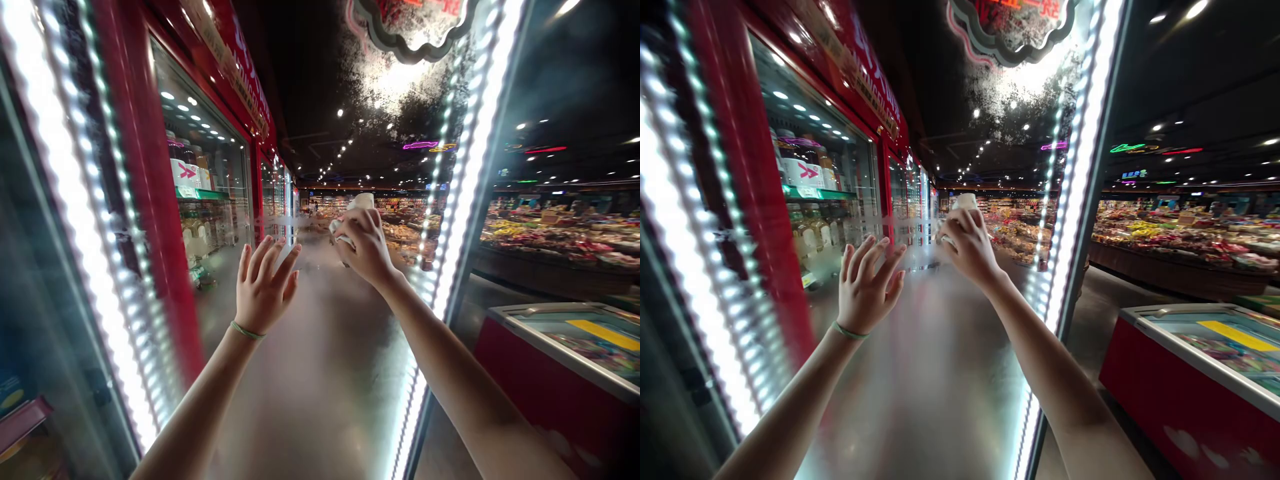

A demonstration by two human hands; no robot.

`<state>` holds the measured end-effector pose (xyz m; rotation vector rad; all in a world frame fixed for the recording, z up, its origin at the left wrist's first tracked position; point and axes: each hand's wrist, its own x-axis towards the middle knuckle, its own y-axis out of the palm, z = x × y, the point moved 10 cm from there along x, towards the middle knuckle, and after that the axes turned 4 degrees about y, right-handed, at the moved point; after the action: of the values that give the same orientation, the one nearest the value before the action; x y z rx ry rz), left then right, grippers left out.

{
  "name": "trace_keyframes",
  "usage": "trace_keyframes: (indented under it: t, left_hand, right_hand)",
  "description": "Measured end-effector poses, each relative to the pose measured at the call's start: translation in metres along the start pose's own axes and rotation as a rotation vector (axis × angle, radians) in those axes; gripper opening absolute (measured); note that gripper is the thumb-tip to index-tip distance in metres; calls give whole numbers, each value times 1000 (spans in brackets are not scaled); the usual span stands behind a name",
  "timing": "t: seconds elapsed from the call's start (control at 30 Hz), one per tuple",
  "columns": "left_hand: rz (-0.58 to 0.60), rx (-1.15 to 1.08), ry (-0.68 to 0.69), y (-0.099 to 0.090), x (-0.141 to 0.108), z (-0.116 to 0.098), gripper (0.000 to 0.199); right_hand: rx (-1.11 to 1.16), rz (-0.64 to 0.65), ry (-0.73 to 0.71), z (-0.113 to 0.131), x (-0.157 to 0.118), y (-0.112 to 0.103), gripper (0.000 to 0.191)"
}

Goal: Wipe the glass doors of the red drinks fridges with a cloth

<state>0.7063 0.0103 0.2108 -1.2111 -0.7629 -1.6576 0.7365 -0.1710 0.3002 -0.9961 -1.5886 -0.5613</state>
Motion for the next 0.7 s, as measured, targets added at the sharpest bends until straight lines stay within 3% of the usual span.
trace_keyframes:
  t: [0.13, 0.27, 0.43, 0.57, 0.7]
  left_hand:
    - [23, -6, 7, 0, 1, 1, 60]
    - [39, -11, -4, -5, 1, 11, 62]
    - [38, 31, -36, -15, -2, 33, 61]
    - [19, 58, -46, -20, -5, 46, 62]
    - [-6, 72, -21, -21, -7, 48, 64]
  right_hand:
    - [-18, -121, 73, -6, 3, -10, 25]
    - [-6, 23, -59, 6, 6, 5, 26]
    - [-40, -79, 31, 1, 11, -3, 29]
    - [-21, -4, -50, 15, 8, 2, 37]
    - [-8, -5, -10, 8, 3, -2, 40]
